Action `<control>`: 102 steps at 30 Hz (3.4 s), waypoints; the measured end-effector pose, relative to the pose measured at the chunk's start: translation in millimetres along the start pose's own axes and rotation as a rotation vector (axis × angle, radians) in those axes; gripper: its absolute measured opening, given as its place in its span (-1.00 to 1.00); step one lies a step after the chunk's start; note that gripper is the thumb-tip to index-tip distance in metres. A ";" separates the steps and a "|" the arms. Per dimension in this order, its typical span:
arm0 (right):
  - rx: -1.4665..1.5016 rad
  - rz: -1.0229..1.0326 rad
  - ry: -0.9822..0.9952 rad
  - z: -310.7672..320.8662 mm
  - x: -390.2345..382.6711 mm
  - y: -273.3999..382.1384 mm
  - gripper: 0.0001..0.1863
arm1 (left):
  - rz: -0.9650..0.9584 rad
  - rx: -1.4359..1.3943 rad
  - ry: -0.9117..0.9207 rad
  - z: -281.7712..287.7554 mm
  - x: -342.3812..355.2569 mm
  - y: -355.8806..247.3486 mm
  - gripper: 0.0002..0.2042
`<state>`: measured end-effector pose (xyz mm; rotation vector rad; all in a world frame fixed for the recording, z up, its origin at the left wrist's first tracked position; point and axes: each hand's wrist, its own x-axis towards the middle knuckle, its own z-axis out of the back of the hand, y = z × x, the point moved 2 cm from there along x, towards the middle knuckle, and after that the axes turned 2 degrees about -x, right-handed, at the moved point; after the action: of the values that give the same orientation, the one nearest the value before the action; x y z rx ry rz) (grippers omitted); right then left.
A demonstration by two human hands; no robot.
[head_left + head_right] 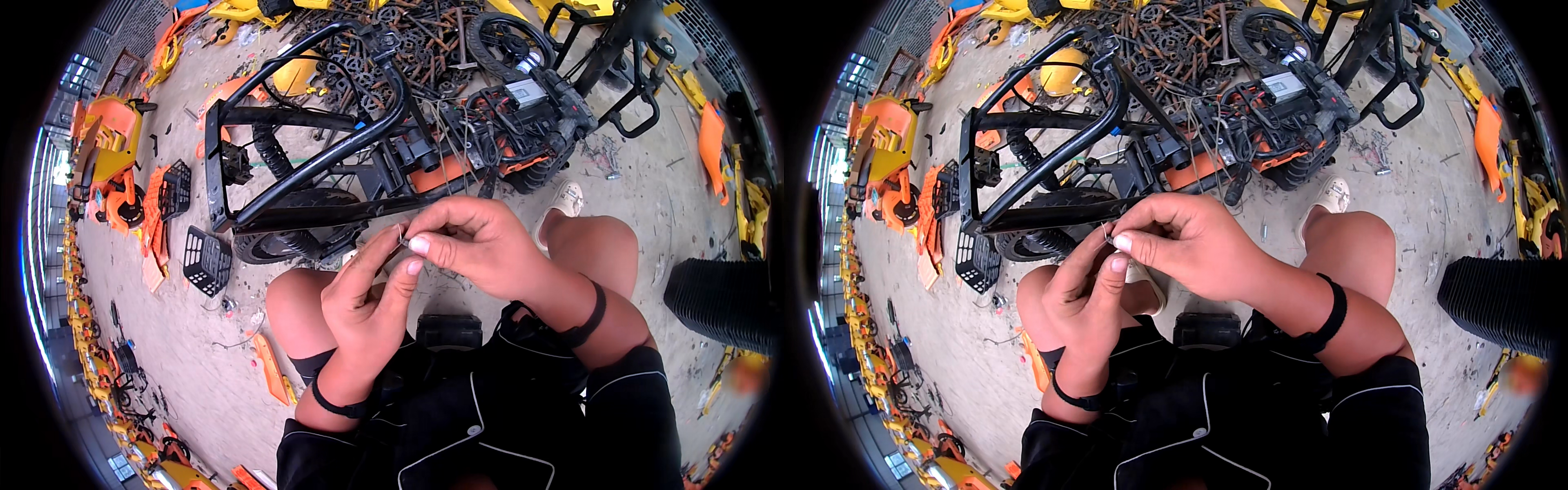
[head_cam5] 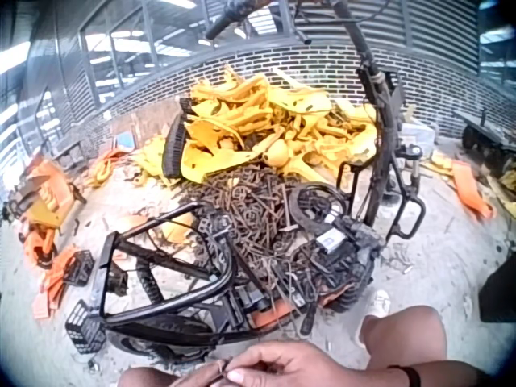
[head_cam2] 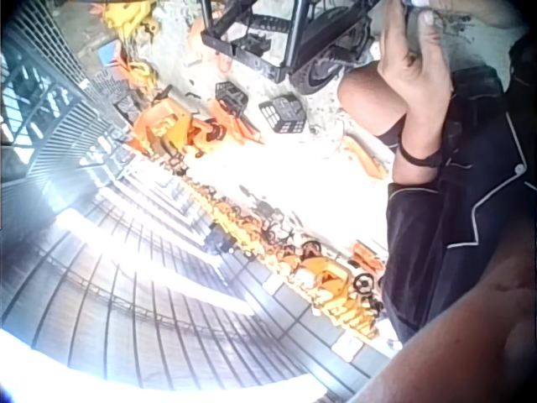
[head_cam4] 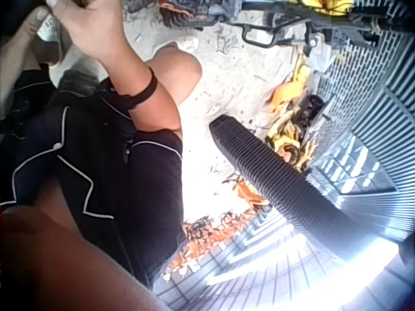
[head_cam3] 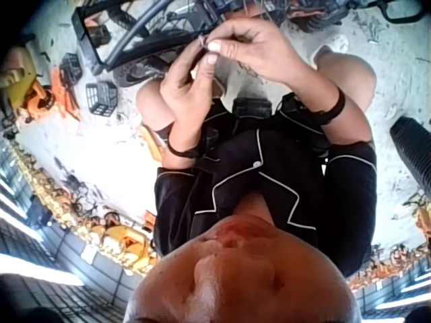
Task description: The person sits near a motorcycle frame on a concrete floor and manipulates electrical wires by hand, pulling and twisting the ends of the wires.
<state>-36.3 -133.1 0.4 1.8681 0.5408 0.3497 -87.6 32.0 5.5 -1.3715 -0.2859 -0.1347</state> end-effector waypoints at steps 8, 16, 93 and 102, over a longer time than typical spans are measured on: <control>-0.053 -0.022 -0.014 -2.3 -5.6 1.3 -0.83 | 0.031 -0.049 -0.018 -0.3 -1.3 -3.9 -0.72; -0.070 -0.028 -0.076 -3.2 -8.0 5.8 -0.88 | 0.120 -0.174 -0.008 -6.3 -2.3 -1.5 -0.71; -0.433 0.222 -0.249 -17.2 -12.7 3.7 -0.90 | 0.020 -0.023 -0.080 -10.0 1.6 -5.0 -0.77; -0.307 0.091 -0.196 -14.7 -12.9 3.1 -0.92 | 0.024 -0.080 -0.077 -10.6 0.4 -1.2 -0.80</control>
<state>-53.9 -129.0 8.7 1.6104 0.2528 0.2875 -86.2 21.4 5.0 -1.4606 -0.3316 -0.0738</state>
